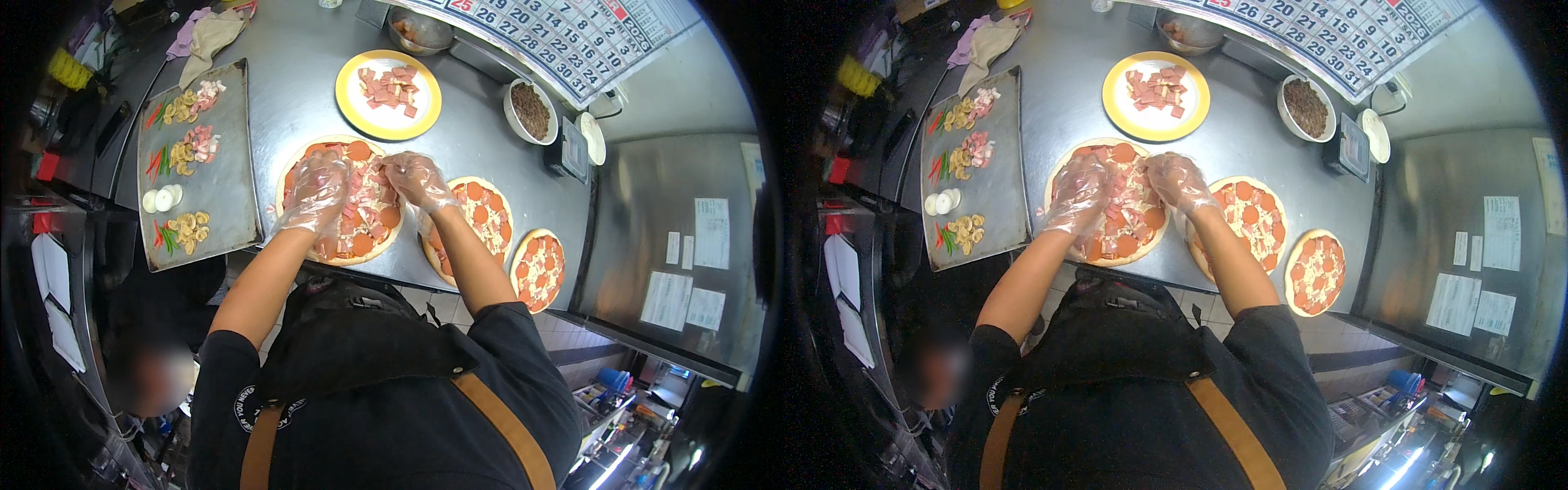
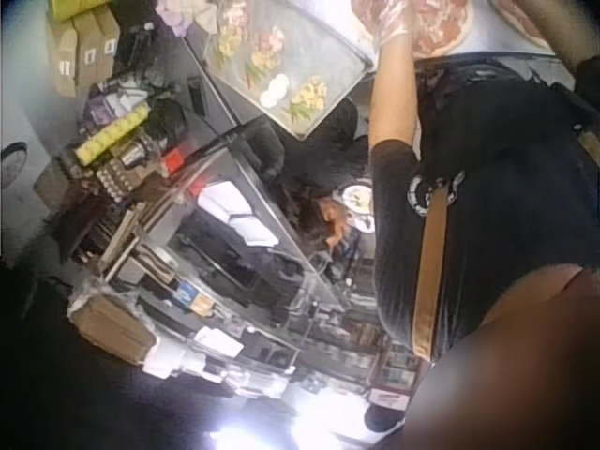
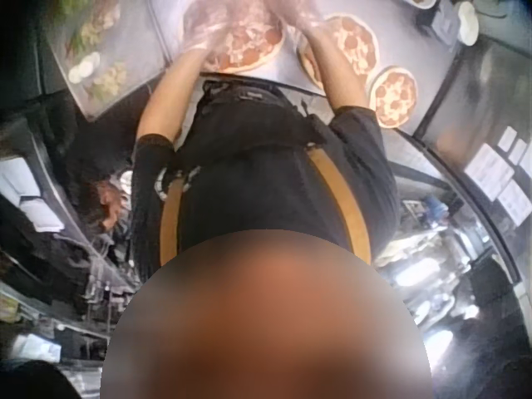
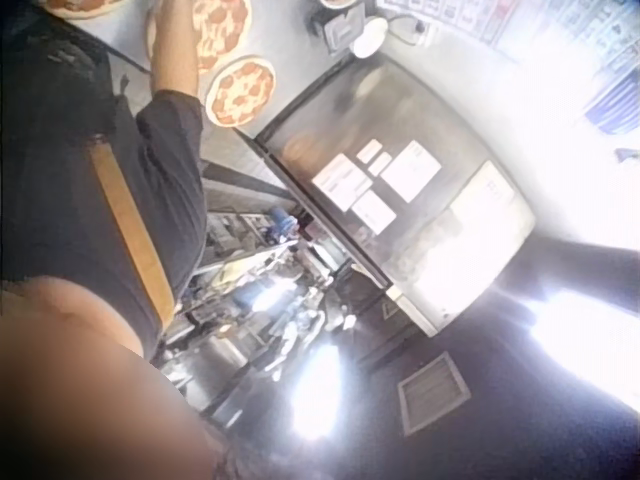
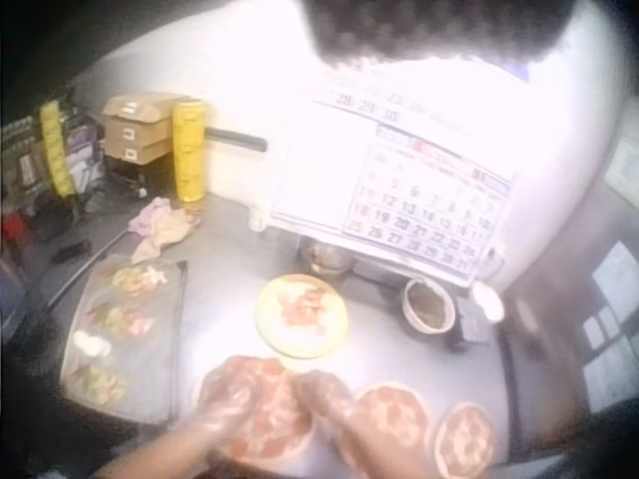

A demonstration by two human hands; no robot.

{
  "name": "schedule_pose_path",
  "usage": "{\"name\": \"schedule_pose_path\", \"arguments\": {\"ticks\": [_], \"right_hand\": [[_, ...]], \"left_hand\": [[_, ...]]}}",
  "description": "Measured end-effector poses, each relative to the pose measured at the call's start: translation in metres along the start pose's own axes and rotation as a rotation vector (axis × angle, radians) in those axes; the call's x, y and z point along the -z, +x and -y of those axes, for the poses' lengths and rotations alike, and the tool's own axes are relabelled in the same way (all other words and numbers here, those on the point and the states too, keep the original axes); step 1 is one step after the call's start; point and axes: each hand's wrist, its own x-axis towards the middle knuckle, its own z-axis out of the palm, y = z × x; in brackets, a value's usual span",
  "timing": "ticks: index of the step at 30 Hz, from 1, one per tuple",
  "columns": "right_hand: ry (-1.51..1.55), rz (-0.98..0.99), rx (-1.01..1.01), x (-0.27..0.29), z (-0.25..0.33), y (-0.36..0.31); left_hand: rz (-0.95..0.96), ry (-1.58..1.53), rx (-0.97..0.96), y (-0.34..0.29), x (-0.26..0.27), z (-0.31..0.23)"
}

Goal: The person assembles three pizzas on a stainless steel counter. They place pepperoni slices and shredded cheese onto pizza bases that already have sauce. The person wears disposable gloves and handles the toppings by hand.

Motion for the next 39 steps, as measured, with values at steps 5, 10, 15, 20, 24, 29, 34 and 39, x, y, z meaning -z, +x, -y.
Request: {"name": "schedule_pose_path", "arguments": {"ticks": [5, 10, 15, 20, 24, 29, 34, 39], "right_hand": [[0.008, -0.055, -0.007, 0.012, 0.004, -0.016], [0.168, -0.072, -0.039, 0.013, 0.006, -0.027], [0.148, -0.013, -0.083, 0.014, 0.015, -0.032], [-0.021, -0.049, 0.103, -0.014, 0.010, -0.037], [-0.158, -0.052, 0.248, -0.033, 0.015, -0.042], [-0.412, -0.089, 0.308, -0.054, 0.028, -0.031], [-0.694, -0.034, 0.309, -0.077, 0.042, -0.005], [-0.848, -0.031, 0.348, -0.086, 0.043, -0.002]], "left_hand": [[0.115, 0.156, -0.124, 0.005, -0.005, -0.008], [0.051, 0.098, -0.146, 0.005, 0.001, -0.011], [-0.059, -0.396, -0.004, 0.011, 0.035, 0.015], [-0.040, -0.109, 0.077, 0.022, 0.032, 0.047], [-0.205, 0.073, -0.145, 0.008, 0.021, 0.054], [-0.220, -0.015, -0.156, -0.031, 0.032, 0.035], [-0.216, -0.050, -0.132, -0.061, 0.034, 0.035], [-0.226, -0.080, -0.048, -0.078, 0.039, 0.040]]}}
